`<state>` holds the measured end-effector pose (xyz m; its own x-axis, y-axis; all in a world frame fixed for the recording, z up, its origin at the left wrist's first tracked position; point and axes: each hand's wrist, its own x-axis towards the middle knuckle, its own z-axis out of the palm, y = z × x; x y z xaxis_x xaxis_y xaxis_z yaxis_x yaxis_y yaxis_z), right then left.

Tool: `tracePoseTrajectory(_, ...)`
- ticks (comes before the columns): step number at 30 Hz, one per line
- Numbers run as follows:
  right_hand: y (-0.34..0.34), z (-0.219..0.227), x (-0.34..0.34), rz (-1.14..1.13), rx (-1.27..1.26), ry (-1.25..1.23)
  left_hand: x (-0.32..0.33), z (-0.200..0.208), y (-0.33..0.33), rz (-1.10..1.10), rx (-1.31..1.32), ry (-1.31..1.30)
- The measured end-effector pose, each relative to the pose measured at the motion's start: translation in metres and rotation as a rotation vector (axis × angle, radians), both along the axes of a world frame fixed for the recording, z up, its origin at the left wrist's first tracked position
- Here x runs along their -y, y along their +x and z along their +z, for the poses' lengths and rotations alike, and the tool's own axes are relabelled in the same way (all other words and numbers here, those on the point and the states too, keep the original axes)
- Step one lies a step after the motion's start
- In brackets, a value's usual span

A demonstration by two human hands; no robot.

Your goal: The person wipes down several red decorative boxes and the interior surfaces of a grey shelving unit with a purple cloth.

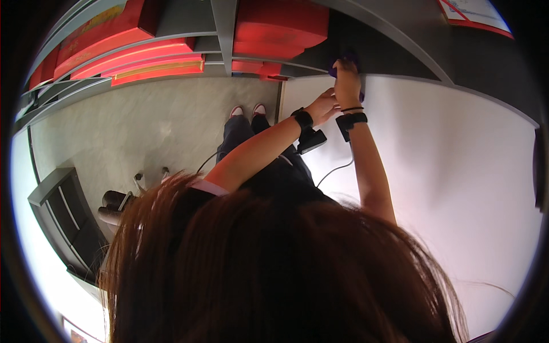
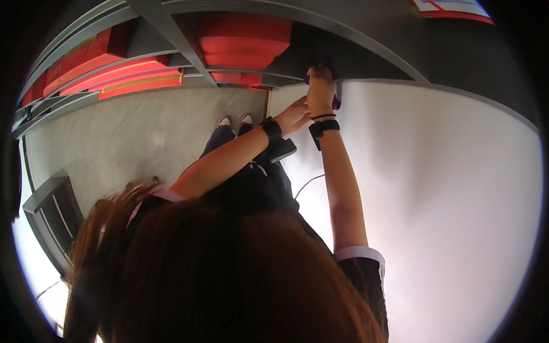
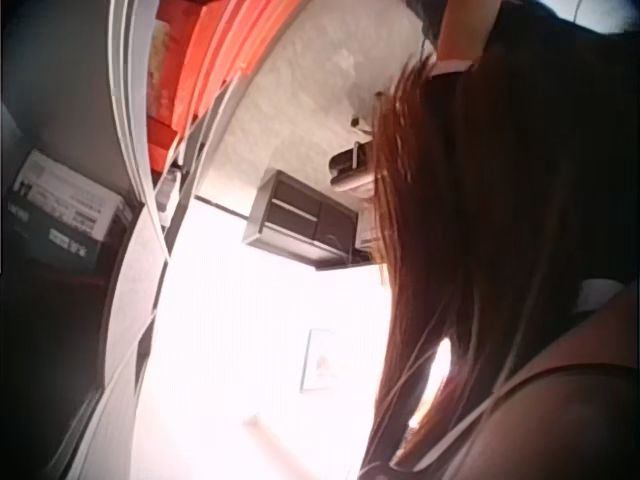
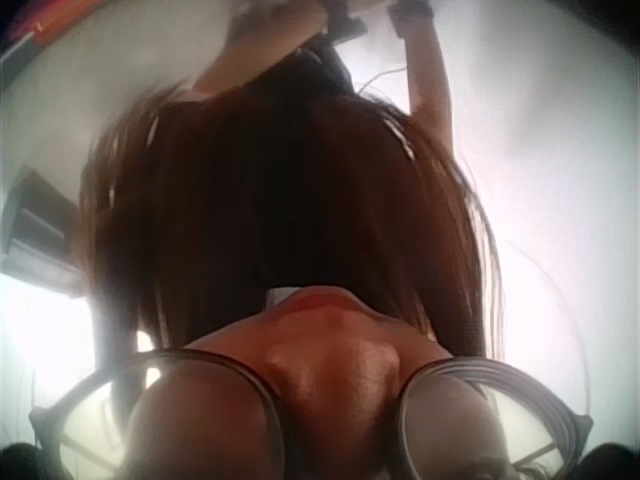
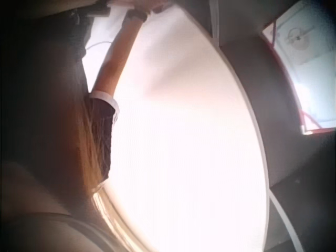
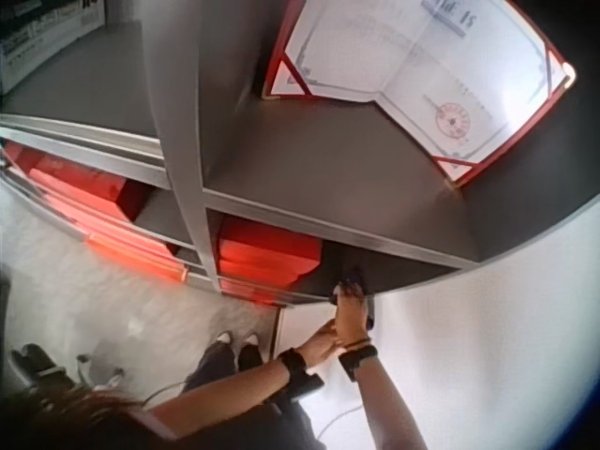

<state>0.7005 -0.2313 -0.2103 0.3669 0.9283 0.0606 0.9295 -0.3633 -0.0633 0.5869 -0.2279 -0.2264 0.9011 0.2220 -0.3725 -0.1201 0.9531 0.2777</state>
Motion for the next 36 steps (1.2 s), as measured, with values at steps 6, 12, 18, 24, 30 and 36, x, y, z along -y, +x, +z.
tracePoseTrajectory(6,-0.015,0.032,0.006,0.054,0.064,0.219,0.005,0.017,-0.009,0.012,0.105,-0.077)
tracePoseTrajectory(12,-0.021,-0.014,-0.006,-0.255,-0.531,0.207,-0.013,-0.014,-0.020,0.078,-0.238,0.172)
tracePoseTrajectory(18,-0.087,-0.047,0.013,-0.283,-0.540,0.468,-0.016,-0.067,-0.085,-0.018,-0.233,0.324)
tracePoseTrajectory(24,-0.142,-0.109,0.060,-0.438,-0.871,0.509,-0.003,-0.112,-0.134,-0.291,-0.381,0.641)
tracePoseTrajectory(30,-0.179,-0.190,0.107,-0.802,-1.250,0.434,0.021,-0.127,-0.183,-0.417,-0.519,0.702)
tracePoseTrajectory(36,-0.191,-0.259,0.134,-0.932,-1.402,0.348,0.055,-0.171,-0.207,-0.378,-0.606,0.870)
